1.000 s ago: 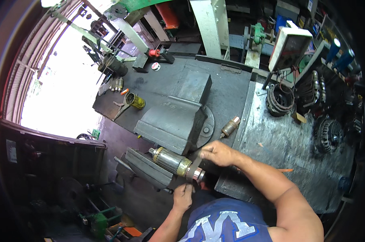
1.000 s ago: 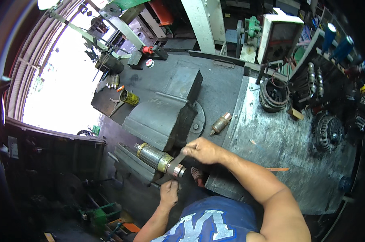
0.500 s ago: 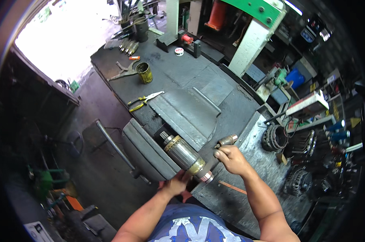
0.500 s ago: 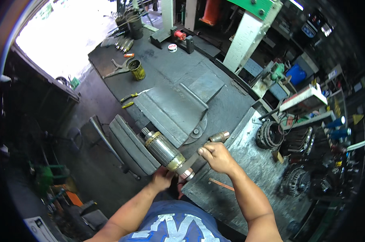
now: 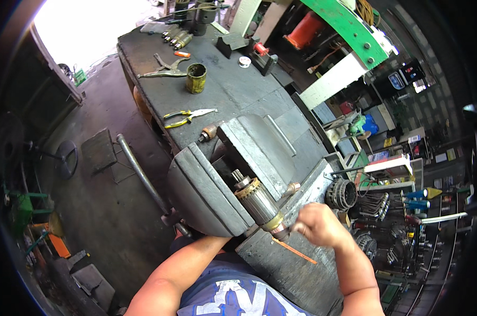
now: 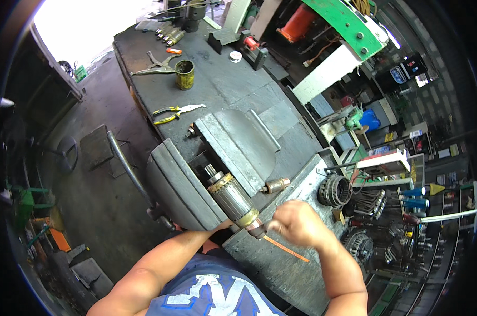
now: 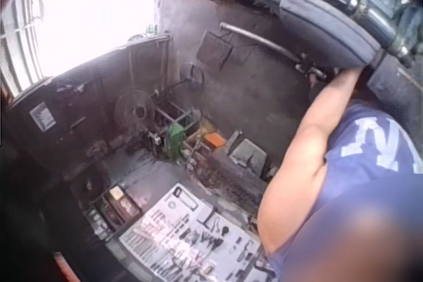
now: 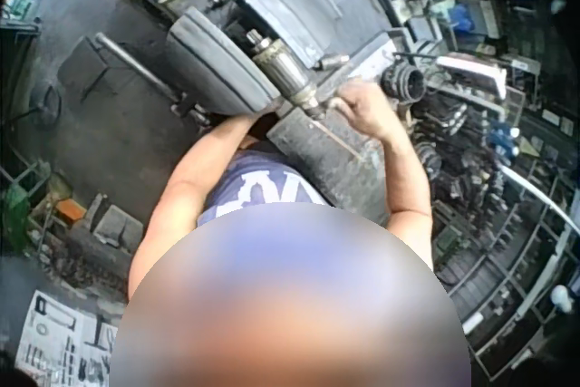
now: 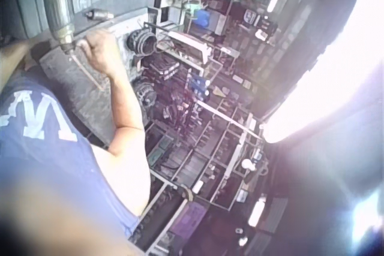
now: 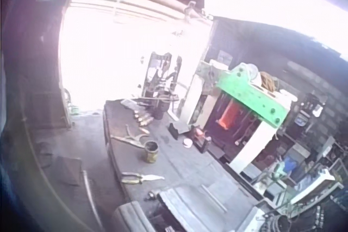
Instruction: The person secures a cylindrical metal part in a bench vise, then repeatedly uses a small metal rod to tap and adjust a ring on the part. The person rotates the part in the vise and continues tapping until the ring is seated, then removes the part from the vise.
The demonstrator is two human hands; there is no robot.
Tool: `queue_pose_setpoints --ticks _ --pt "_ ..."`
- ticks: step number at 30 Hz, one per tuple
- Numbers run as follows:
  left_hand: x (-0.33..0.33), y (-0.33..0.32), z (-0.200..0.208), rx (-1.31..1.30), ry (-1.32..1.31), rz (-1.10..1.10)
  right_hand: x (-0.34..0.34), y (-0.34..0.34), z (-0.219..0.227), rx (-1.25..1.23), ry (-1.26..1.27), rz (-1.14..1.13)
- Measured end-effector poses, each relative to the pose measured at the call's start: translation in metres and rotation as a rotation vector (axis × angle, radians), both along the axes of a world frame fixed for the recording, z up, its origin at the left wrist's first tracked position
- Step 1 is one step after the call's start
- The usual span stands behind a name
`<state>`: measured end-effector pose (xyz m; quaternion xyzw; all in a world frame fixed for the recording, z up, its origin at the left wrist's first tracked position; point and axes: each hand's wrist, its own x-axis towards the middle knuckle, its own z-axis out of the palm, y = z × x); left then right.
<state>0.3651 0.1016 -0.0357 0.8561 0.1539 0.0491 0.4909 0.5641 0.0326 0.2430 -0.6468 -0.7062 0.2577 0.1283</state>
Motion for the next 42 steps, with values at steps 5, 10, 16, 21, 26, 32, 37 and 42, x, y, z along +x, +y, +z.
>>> queue_pose_setpoints --ticks 5,10,16,21,26,32,37,42 --pt "0.001 -0.009 0.009 -0.219 -0.4 -0.01 0.018 0.002 -0.019 -0.088 -0.043 -0.5" --pt "-0.013 0.004 0.016 -0.009 0.167 -0.018 0.01 -0.009 -0.027 0.053 0.165 -0.12" --pt "-0.032 0.007 0.063 -0.304 -0.327 0.176 0.018 -0.013 -0.072 -0.03 0.384 -0.471" --pt "-0.042 0.012 0.096 -0.239 -0.03 0.314 0.003 -0.018 -0.1 0.179 0.511 -0.215" --pt "-0.059 -0.001 0.107 -0.434 -0.113 0.369 -0.007 -0.015 -0.135 -0.032 0.723 -0.576" --pt "-0.062 -0.003 0.126 -0.296 0.107 0.443 -0.02 -0.022 -0.144 0.162 0.921 -0.388" --pt "-0.071 -0.007 0.139 -0.237 -0.038 0.373 -0.008 -0.033 -0.139 -0.071 0.736 -0.683" --pt "-0.069 -0.01 0.14 -0.079 0.293 0.401 0.003 -0.047 -0.127 0.145 0.851 -0.419"
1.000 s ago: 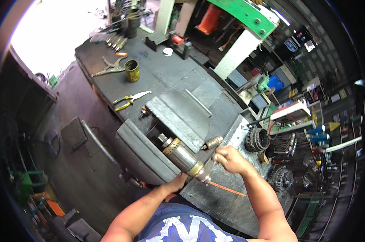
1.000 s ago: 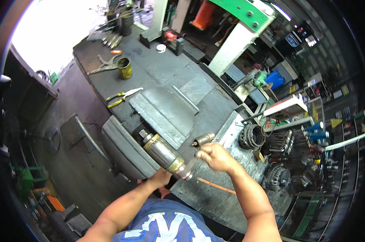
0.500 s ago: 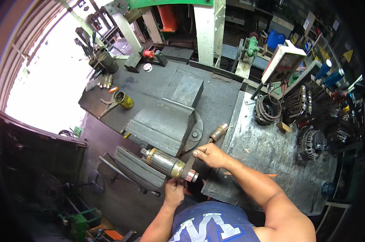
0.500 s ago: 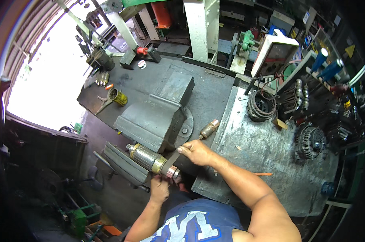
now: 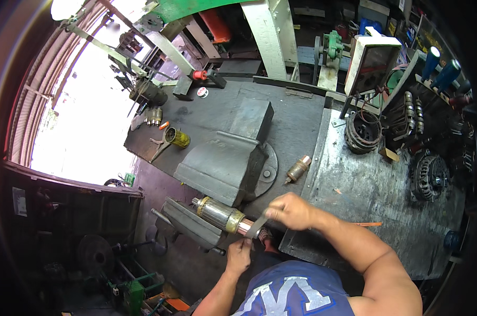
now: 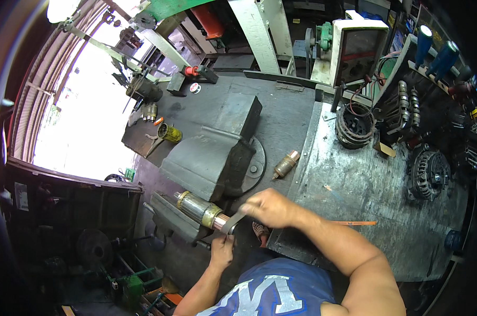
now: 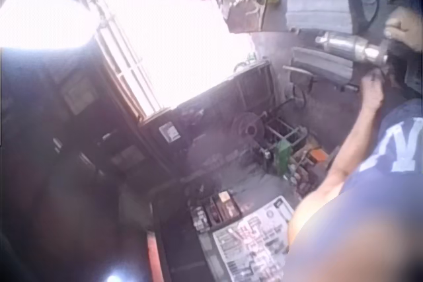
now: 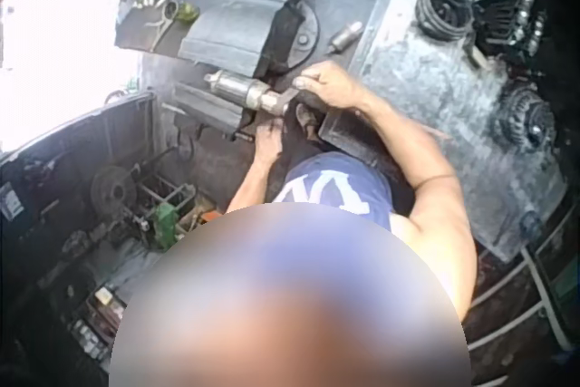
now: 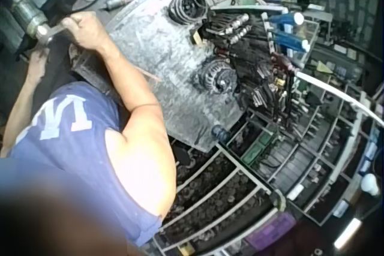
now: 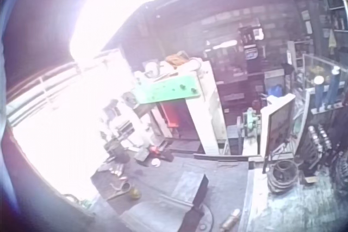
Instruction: The person secures a cylindrical metal part in a bench vise, then repeatedly uses a small metal rod to tap and adjust a ring on the part. The person rotates the part in the vise and continues tapping until the ring is seated, then removes the part from the vise.
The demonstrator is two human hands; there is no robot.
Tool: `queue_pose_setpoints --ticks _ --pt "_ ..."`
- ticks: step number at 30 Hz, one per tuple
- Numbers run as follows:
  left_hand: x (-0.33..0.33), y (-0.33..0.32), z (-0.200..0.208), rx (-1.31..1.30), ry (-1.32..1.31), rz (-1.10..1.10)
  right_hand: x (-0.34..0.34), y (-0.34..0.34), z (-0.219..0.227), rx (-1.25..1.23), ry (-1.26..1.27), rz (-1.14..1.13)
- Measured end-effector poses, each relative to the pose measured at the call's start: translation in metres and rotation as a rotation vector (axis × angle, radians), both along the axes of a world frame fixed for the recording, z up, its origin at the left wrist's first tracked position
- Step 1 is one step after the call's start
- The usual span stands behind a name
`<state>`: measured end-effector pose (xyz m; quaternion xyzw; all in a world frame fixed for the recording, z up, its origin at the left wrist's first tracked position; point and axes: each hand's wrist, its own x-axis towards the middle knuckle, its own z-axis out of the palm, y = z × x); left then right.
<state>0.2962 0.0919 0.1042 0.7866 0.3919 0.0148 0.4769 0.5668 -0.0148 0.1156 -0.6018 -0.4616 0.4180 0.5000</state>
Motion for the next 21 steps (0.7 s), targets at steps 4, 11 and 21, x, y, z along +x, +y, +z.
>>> queue_pose_setpoints --ticks 4,11,21 --pt "0.0 0.0 0.001 -0.013 -0.395 -0.053 0.002 0.006 0.008 -0.193 -0.029 -0.07" --pt "-0.001 -0.008 0.003 -0.201 -0.154 0.091 0.002 0.019 0.014 -0.112 -0.014 0.061" --pt "-0.011 0.003 -0.007 -0.14 -0.032 0.058 0.011 0.029 0.025 -0.124 -0.108 0.175"
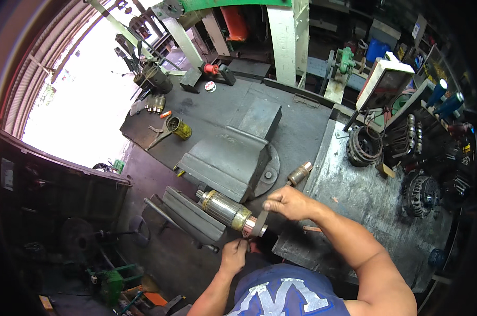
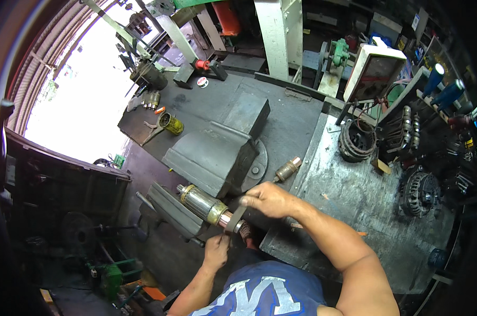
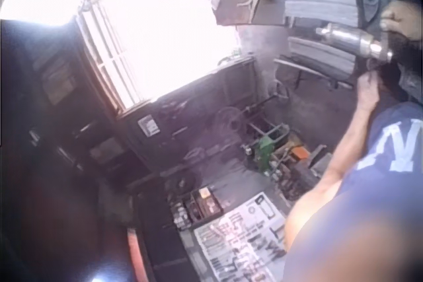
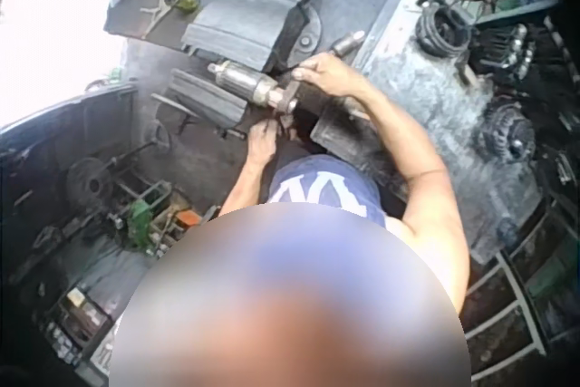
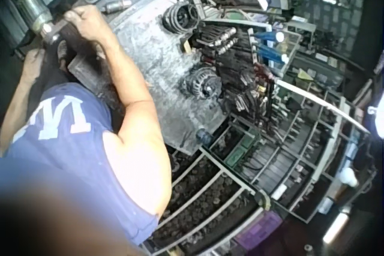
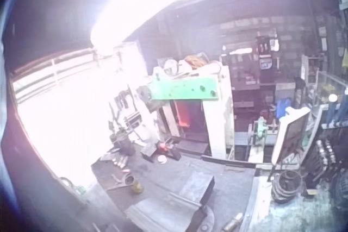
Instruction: The person secures a cylindrical metal part in a bench vise, then repeatedly uses a small metal rod to tap and adjust a ring on the part. The person rotates the part in the vise and continues tapping until the ring is seated, then removes the part from the vise.
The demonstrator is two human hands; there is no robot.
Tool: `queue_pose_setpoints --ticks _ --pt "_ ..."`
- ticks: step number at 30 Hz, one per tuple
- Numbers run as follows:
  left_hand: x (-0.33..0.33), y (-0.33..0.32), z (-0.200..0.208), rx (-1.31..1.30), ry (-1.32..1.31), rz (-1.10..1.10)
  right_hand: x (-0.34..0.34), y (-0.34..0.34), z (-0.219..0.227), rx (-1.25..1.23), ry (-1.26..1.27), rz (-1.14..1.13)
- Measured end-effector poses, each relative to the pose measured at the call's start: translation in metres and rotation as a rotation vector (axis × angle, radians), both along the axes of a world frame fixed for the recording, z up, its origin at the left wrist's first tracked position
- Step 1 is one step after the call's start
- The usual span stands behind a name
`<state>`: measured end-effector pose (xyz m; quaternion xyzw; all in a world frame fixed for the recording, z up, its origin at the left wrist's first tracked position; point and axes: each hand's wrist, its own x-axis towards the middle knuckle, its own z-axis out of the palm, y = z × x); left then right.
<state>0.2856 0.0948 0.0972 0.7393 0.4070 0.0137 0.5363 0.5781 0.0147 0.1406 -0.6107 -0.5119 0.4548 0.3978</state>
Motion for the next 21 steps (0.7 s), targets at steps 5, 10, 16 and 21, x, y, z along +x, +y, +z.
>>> queue_pose_setpoints --ticks 5,10,16,21 --pt "0.009 0.005 -0.008 -0.016 -0.221 0.041 -0.002 0.001 0.006 -0.017 -0.136 -0.155" --pt "0.012 0.005 -0.011 -0.031 -0.245 0.039 -0.003 0.008 0.009 -0.059 -0.123 0.017" --pt "0.013 0.005 -0.024 -0.105 -0.304 0.109 -0.008 0.006 0.001 0.054 -0.162 -0.084" --pt "0.017 0.004 -0.034 -0.178 -0.197 0.045 -0.013 0.01 0.0 -0.112 -0.002 -0.151"
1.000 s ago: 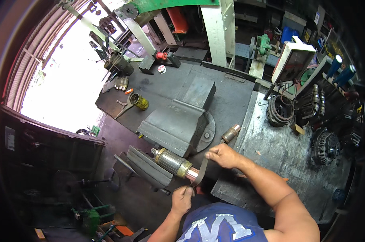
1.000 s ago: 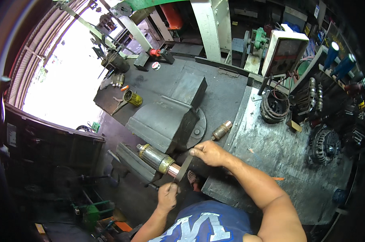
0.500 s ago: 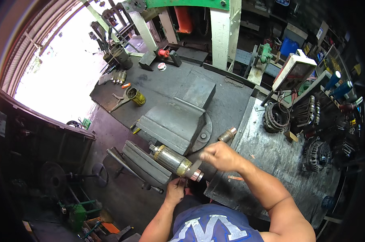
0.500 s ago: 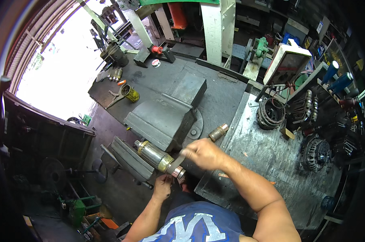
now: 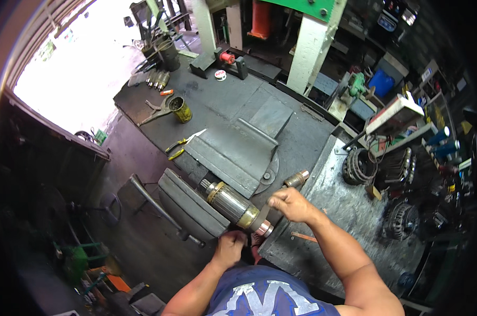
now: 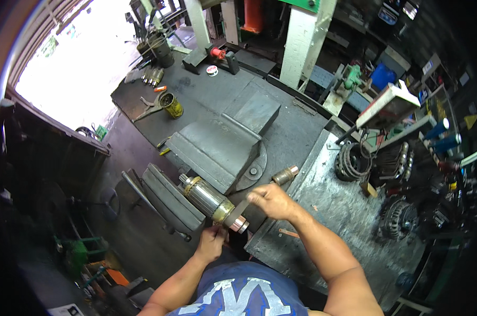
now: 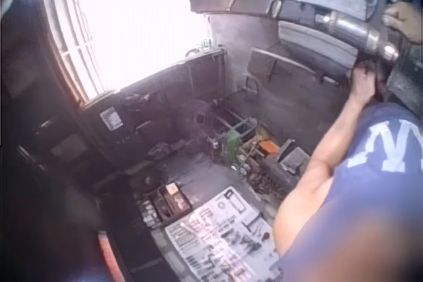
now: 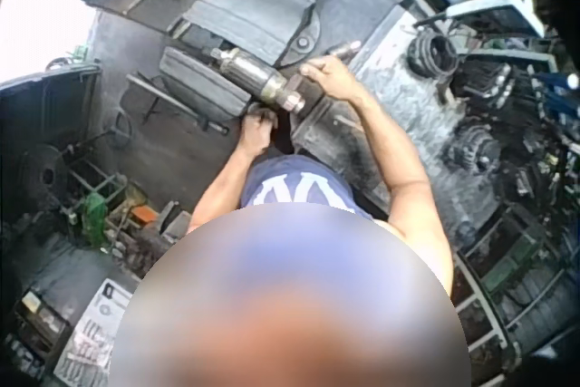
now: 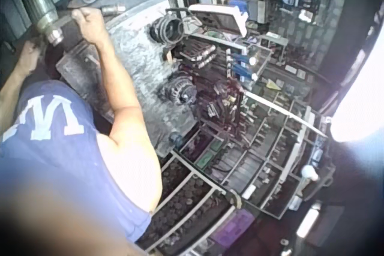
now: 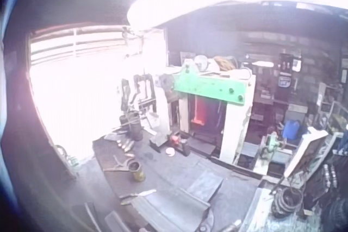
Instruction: The person secures a cylindrical metal part in a bench vise, then repeatedly uses a small metal rod to tap and adjust a ring on the part. The person rotates the part in the vise and continues tapping until the ring is seated, then removes the part from the vise.
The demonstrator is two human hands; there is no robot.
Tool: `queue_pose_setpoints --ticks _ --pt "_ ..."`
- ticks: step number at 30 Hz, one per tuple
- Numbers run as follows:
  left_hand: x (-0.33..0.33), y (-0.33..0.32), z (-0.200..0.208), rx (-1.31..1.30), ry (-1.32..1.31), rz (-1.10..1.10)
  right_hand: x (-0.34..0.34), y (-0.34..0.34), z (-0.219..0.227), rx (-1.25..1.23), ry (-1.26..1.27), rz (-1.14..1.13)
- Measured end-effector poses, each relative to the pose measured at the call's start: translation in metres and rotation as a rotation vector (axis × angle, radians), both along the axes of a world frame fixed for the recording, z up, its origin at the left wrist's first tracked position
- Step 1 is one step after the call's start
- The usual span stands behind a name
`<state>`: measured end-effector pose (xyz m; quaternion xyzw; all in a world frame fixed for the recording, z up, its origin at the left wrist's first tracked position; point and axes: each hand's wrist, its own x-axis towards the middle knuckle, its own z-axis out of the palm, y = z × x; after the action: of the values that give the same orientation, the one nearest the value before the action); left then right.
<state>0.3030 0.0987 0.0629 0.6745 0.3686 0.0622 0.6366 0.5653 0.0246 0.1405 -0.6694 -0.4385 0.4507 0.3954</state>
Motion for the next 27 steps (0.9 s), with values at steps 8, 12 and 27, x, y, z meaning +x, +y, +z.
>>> queue_pose_setpoints --ticks 8,12,27 --pt "0.01 0.003 -0.03 0.424 -0.108 0.069 0.001 -0.002 0.025 0.257 -0.359 0.237" --pt "0.015 -0.008 -0.037 0.212 -0.192 -0.268 0.002 0.003 0.039 0.02 -0.366 -0.054" --pt "0.015 -0.013 -0.038 0.17 -0.199 -0.076 0.011 0.0 0.05 0.089 -0.574 0.282"
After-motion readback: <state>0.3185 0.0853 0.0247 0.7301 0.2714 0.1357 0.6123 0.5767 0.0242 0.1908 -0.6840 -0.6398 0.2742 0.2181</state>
